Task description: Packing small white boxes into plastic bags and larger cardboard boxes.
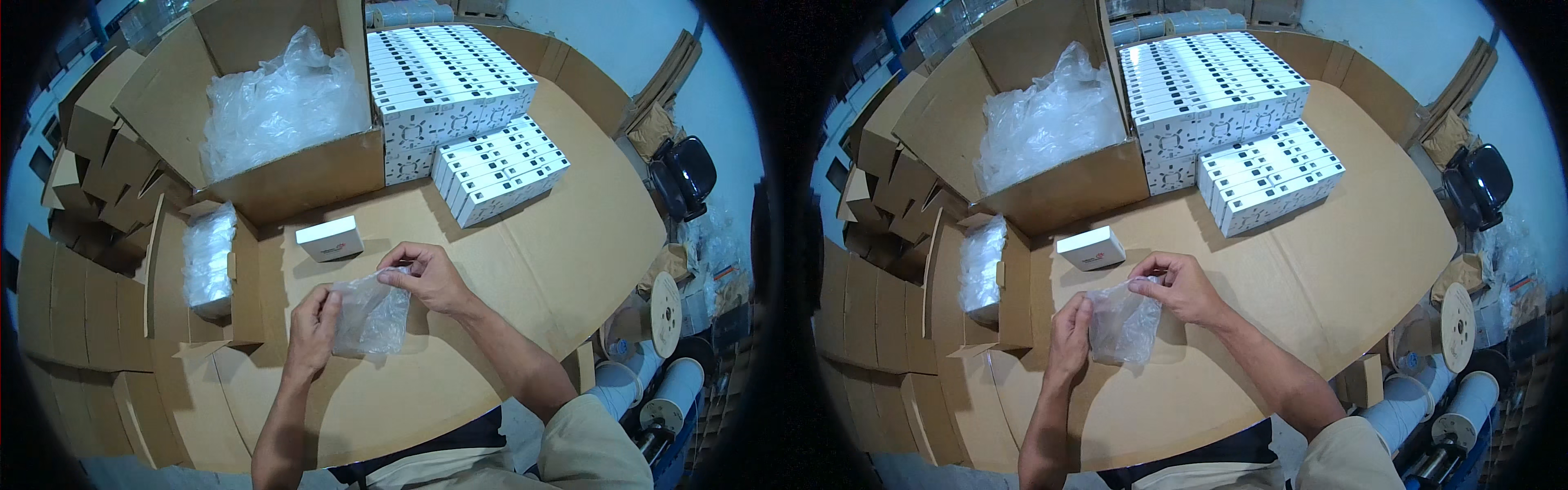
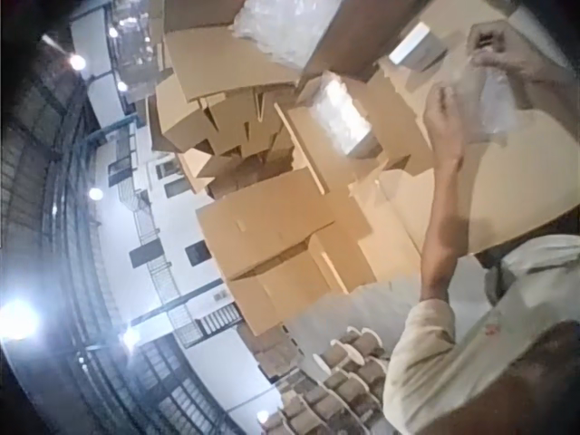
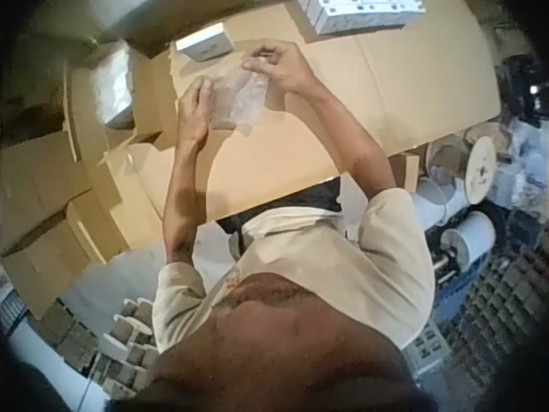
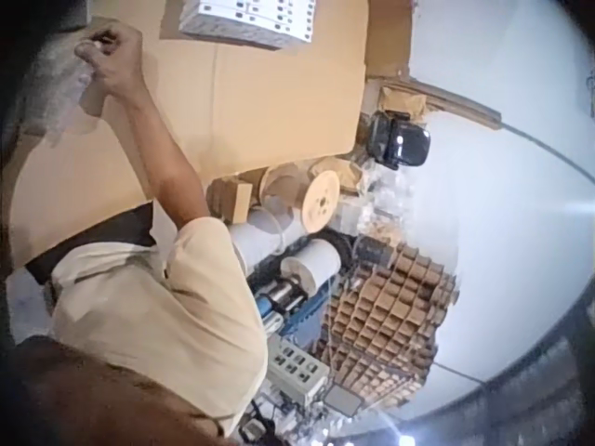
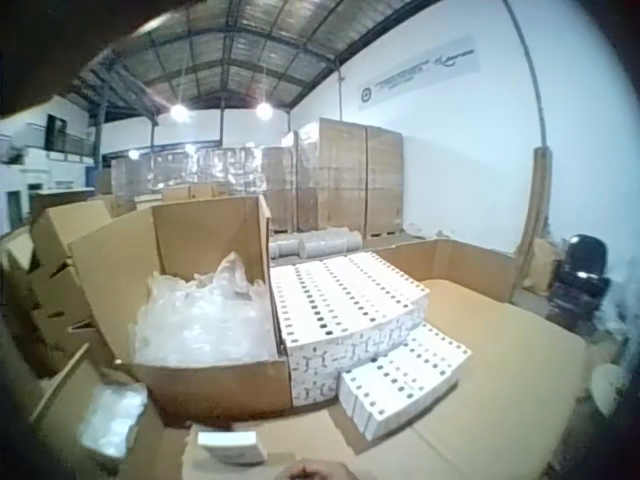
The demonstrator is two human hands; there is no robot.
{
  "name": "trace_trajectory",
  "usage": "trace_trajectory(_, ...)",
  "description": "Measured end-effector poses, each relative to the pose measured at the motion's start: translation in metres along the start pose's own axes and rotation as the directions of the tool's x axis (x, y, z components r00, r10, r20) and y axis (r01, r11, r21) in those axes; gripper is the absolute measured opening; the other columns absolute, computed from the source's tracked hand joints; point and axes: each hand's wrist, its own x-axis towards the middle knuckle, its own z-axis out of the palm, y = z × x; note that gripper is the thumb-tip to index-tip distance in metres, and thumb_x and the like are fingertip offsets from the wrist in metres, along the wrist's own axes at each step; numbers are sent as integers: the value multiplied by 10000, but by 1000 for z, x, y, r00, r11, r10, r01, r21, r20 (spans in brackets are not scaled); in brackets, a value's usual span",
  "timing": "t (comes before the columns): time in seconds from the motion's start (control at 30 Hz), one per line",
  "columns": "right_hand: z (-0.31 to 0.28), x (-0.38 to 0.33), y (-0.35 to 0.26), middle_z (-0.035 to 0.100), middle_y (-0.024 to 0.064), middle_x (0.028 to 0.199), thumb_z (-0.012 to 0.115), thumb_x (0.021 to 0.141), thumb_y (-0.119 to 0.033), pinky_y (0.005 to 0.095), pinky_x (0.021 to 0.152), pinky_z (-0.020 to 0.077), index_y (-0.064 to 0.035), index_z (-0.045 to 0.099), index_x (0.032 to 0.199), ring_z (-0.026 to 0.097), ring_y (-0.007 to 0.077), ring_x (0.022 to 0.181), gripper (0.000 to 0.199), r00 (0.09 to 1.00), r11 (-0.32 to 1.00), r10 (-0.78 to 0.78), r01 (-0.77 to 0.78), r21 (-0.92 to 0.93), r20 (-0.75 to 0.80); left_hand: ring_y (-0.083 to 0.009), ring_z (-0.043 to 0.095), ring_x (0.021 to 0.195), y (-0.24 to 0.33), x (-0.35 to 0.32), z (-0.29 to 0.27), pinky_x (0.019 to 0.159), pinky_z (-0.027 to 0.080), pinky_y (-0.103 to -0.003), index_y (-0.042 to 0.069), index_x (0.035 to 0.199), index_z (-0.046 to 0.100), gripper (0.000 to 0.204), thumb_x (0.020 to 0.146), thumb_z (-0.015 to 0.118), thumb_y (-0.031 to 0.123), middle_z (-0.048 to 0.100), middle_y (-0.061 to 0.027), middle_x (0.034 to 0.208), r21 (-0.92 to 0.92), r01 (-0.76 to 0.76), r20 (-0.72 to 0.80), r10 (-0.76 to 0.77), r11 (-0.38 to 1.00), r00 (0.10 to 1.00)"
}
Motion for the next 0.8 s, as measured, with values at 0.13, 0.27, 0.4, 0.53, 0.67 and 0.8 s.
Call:
trace_trajectory(0.13, 7, 0, 7, 688, 32, 983, 751, 916, -46, 205, 716, 521, 13, 668, 1091, 622, 44, 836, 203, 988, 999, -40, 36, 33, 147, -72, 517, 766, -10, 5, 5, 702, 451, -250, 14, 1035, 621, 202, 1051, 588, 212, 587, 24, 841, -75, -38, 2, 39, 996, 999)
trace_trajectory(0.27, 15, -1, 8, 680, 45, 1038, 775, 890, -52, 239, 768, 534, 3, 644, 1145, 617, 64, 883, 292, 987, 984, -138, 128, 124, 79, -47, 517, 769, -8, 6, 11, 693, 436, -219, 49, 1013, 588, 144, 1034, 626, 186, 572, 31, 829, -291, -61, -99, 34, 955, 995)
trace_trajectory(0.4, 17, -3, 7, 662, 15, 1015, 782, 890, -64, 241, 796, 520, -7, 649, 1130, 606, 66, 912, 280, 995, 997, 78, -77, -24, 61, -34, 508, 759, -4, 4, 15, 669, 424, -208, 73, 1008, 571, 163, 1033, 638, 219, 555, 44, 833, -274, -125, -165, 81, 954, 983)
trace_trajectory(0.53, 13, -2, 8, 671, 42, 1052, 785, 870, -50, 261, 827, 533, -5, 621, 1185, 629, 97, 946, 357, 963, 960, 177, -123, -250, 204, -33, 508, 778, -14, 3, 9, 675, 430, -212, 79, 996, 569, 183, 1035, 637, 244, 550, 43, 853, -384, 4, -98, -45, 923, 994)
trace_trajectory(0.67, 14, -7, 17, 665, 53, 1060, 788, 847, -12, 279, 822, 549, -8, 617, 1191, 642, 115, 943, 385, 958, 997, 7, 17, -82, 287, -40, 522, 813, -19, 7, 8, 712, 452, -217, 82, 984, 564, 184, 1032, 642, 241, 553, 34, 877, -493, -15, -98, -38, 870, 995)
trace_trajectory(0.8, 16, -8, 9, 655, 49, 1074, 797, 841, -9, 274, 811, 547, -2, 609, 1191, 633, 107, 934, 397, 958, 996, 55, -33, -81, 281, -71, 560, 862, -19, 9, 3, 776, 469, -237, 78, 1004, 566, 163, 975, 715, 136, 583, 5, 953, -630, -84, -153, -17, 772, 988)
